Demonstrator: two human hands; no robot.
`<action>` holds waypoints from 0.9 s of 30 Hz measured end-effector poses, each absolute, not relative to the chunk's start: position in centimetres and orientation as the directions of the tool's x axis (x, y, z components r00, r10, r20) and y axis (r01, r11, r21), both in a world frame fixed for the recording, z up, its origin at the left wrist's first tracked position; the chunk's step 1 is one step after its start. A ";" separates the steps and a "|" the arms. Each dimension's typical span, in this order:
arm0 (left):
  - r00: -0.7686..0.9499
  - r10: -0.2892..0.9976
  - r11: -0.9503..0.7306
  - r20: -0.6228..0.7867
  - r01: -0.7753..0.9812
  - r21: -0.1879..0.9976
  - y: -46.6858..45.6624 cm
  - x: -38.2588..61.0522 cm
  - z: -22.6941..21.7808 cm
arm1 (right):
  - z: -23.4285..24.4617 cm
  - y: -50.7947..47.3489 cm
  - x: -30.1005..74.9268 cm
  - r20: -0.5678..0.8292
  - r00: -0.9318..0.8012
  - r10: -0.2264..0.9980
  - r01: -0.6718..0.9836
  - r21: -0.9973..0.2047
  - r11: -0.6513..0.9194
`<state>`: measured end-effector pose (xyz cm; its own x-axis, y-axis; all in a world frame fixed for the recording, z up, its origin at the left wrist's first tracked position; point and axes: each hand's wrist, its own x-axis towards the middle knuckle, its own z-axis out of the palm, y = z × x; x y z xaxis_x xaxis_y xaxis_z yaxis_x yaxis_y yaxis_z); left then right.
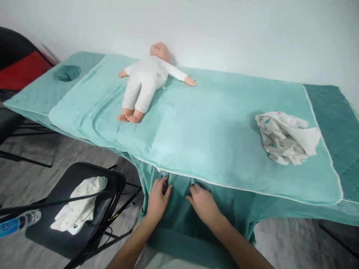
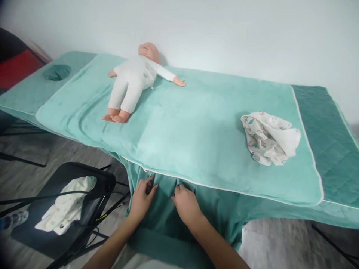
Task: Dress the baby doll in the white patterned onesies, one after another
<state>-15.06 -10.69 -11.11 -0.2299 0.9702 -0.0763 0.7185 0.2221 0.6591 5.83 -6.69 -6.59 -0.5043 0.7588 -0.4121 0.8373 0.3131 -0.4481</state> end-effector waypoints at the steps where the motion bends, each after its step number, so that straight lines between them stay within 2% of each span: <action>1: -0.259 0.963 0.244 -0.077 0.708 0.662 -10.6 -15.1 -11.3 | -7.1 -6.7 5.6 -0.427 -0.490 0.760 0.847 -0.441 0.298; 7: -0.359 0.928 0.321 -0.105 0.623 0.714 -10.2 -15.9 -11.7 | -8.6 -7.1 5.0 -0.449 -0.477 0.756 0.846 -0.466 0.258; 14: -0.357 0.928 0.313 -0.109 0.586 0.747 -8.8 -16.2 -11.9 | -10.9 -7.6 4.1 -0.426 -0.459 0.780 0.857 -0.445 0.261; 16: -0.358 0.928 0.305 -0.100 0.578 0.757 -8.5 -16.2 -11.8 | -11.3 -7.6 4.1 -0.405 -0.464 0.788 0.843 -0.476 0.251; 18: -0.357 0.928 0.308 -0.109 0.566 0.764 -8.4 -16.4 -11.5 | -11.1 -7.6 4.4 -0.372 -0.475 0.797 0.803 -0.555 0.220; 23: -0.388 0.908 0.359 -0.160 0.519 0.776 -9.6 -18.7 -10.8 | -7.8 -7.0 9.4 -0.323 -0.492 0.808 0.533 -0.846 -0.014; 25: -0.448 0.861 0.463 -0.241 0.495 0.735 -10.9 -20.2 -10.8 | -6.3 -7.3 14.1 -0.386 -0.467 0.796 0.488 -0.863 -0.132; 27: -0.503 0.805 0.565 -0.316 0.483 0.669 -12.5 -21.9 -11.1 | -5.5 -8.7 19.9 -0.501 -0.420 0.757 0.527 -0.814 -0.246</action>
